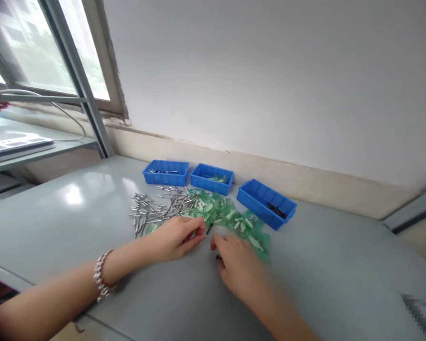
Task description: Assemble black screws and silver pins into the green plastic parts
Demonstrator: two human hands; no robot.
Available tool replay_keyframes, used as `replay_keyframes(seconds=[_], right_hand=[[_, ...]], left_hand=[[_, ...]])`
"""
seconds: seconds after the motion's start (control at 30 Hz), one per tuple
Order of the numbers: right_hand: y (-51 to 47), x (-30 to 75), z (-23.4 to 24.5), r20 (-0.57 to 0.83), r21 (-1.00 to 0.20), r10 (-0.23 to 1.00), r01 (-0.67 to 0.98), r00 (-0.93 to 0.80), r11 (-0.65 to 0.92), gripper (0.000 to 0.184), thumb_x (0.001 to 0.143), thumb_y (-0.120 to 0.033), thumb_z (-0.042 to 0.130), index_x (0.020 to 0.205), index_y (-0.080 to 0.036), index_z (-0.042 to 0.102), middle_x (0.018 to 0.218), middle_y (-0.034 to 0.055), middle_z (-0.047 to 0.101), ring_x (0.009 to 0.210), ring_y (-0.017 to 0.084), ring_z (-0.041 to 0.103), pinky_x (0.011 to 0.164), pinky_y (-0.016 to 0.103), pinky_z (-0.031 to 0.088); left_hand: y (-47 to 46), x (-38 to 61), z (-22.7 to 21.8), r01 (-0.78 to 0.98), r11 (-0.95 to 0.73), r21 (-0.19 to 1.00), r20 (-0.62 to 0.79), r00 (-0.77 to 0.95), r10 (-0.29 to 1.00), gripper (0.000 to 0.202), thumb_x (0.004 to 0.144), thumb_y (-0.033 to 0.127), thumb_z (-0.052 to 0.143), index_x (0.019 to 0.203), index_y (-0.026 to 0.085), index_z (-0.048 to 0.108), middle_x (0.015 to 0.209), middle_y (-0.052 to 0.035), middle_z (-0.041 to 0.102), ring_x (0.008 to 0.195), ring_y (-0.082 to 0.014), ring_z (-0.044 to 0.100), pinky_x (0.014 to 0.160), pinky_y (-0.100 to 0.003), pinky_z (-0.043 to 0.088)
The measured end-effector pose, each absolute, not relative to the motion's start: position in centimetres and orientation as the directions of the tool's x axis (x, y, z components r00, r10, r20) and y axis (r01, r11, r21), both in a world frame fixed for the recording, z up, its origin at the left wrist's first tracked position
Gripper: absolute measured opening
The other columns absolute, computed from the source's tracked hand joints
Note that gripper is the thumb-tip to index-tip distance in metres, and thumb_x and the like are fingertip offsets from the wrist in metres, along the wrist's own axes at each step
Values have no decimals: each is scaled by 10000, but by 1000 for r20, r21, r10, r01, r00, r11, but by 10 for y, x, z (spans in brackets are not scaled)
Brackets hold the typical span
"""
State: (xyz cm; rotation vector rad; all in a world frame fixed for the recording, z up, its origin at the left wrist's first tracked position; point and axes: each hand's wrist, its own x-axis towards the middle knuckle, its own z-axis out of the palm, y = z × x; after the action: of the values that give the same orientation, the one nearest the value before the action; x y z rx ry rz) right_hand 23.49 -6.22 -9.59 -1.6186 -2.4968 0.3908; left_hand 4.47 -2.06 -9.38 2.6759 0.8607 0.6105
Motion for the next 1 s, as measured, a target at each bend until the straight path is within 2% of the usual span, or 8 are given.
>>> replay_keyframes(seconds=[0.13,0.3,0.43,0.63,0.73,0.83,1.0], right_hand=[[-60,230,-95,94,-347,913,847,-396,403,315,618,14,414,839,-195,497,765,10,549,688,146,504,593,247,347],[-60,222,-91,290,-467,870,735,-399,492,293,678,4,406,863,-204,498,796,14,555,692,134,514,609,243,394],[-60,218,-93,370,-517,839,661,-400,543,271,687,5,407,839,-203,489,797,9,557,674,120,513,604,235,408],[-59,218,-92,367,-548,854,656,-369,519,251,697,14,408,803,-199,488,769,-7,541,681,114,510,615,230,407],[-58,220,-92,331,-542,882,698,-335,469,268,695,7,422,850,-198,496,832,6,546,692,117,511,619,240,416],[-56,224,-93,280,-513,914,759,-292,400,271,711,-33,455,908,-206,522,893,23,542,741,140,525,647,269,431],[-53,231,-93,232,-496,932,790,-280,361,178,764,-114,485,878,-206,586,880,38,541,818,171,547,686,294,444]], left_hand=[[-21,45,-93,509,-772,380,290,727,622,142,867,243,352,852,163,468,622,-12,515,541,-120,478,510,-233,350],[-21,45,-94,473,-793,385,302,747,592,131,846,282,426,856,164,482,766,-40,550,686,-144,528,611,-247,403],[-20,44,-95,463,-798,387,295,757,582,128,829,267,455,877,155,494,815,-50,542,725,-150,526,631,-246,418],[-18,44,-96,461,-813,355,307,764,567,117,820,239,460,867,152,524,808,-44,538,701,-140,516,608,-235,414],[-18,44,-95,454,-815,362,314,763,565,156,848,246,435,912,151,541,826,-52,550,711,-140,523,623,-239,421],[-17,44,-95,452,-815,362,331,755,566,181,864,259,422,940,156,550,852,-56,561,718,-140,528,629,-242,425],[-16,44,-97,452,-820,352,355,746,563,183,867,268,427,937,156,554,861,-53,565,734,-141,532,638,-241,428]])
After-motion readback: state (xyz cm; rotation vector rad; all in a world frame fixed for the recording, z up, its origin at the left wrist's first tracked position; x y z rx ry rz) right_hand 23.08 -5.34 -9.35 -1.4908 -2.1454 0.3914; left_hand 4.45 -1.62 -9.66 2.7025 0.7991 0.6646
